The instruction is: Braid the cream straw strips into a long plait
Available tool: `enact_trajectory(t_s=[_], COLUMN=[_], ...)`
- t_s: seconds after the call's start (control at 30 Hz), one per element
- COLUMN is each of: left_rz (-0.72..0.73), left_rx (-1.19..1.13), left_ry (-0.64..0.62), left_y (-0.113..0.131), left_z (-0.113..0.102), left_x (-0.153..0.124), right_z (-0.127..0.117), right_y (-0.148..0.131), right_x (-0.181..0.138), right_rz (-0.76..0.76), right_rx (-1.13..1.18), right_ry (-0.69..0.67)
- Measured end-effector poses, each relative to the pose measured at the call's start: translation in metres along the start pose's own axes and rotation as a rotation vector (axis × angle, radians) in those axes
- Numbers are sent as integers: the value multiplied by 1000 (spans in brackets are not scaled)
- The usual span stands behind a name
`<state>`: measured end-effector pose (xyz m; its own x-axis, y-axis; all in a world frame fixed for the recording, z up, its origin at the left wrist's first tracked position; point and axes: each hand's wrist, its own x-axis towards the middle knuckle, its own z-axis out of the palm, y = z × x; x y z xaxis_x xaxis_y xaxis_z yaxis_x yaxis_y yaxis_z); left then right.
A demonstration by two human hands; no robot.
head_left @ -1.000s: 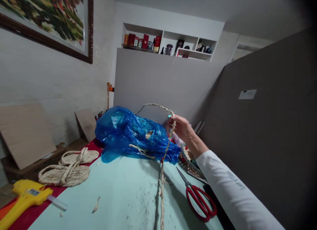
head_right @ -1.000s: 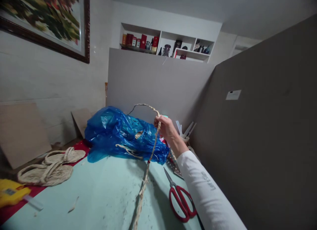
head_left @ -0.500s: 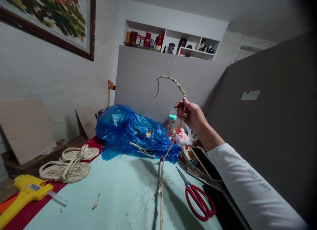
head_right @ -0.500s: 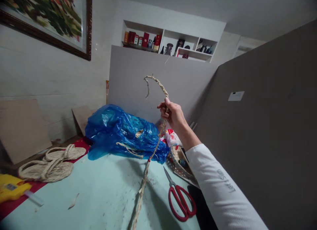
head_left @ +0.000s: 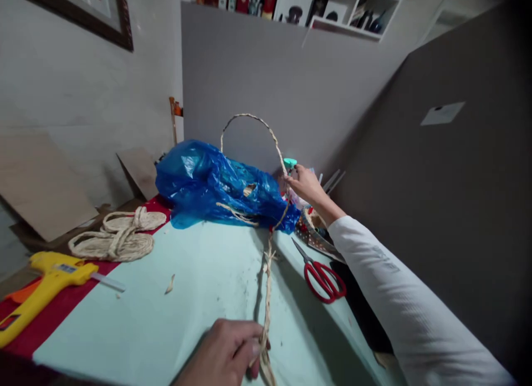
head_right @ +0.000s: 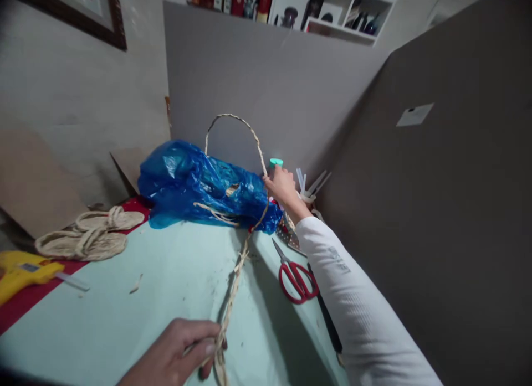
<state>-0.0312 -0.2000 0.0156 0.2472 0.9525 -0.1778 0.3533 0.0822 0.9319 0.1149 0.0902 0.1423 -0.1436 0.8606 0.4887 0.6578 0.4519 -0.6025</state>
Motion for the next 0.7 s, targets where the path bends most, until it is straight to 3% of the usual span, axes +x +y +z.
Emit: enact_trajectory(t_s=[0.1, 0.17, 0.27, 0.4, 0.53, 0.7], left_rz=[53, 99, 107, 88, 113, 143], left_rx=[-35, -81, -190, -366, -443, -304], left_ry=[-14, -17, -39, -9, 22, 138], left_y=[2, 1, -2, -1, 2, 0], left_z=[-4, -7, -10, -3, 9, 14], left_x=[-2, -4, -6, -8, -11, -18], right_z=[-4, -10, -18, -16, -3, 6], right_y=[5, 4, -5, -29, -44, -42], right_x=[-53, -101, -183, -272, -308, -311], right_rz=[-25, -78, 77, 258, 414, 279], right_rx=[-18, 98, 405, 530, 801, 688], right_ry=[-55, -195, -485, -667, -652, -615])
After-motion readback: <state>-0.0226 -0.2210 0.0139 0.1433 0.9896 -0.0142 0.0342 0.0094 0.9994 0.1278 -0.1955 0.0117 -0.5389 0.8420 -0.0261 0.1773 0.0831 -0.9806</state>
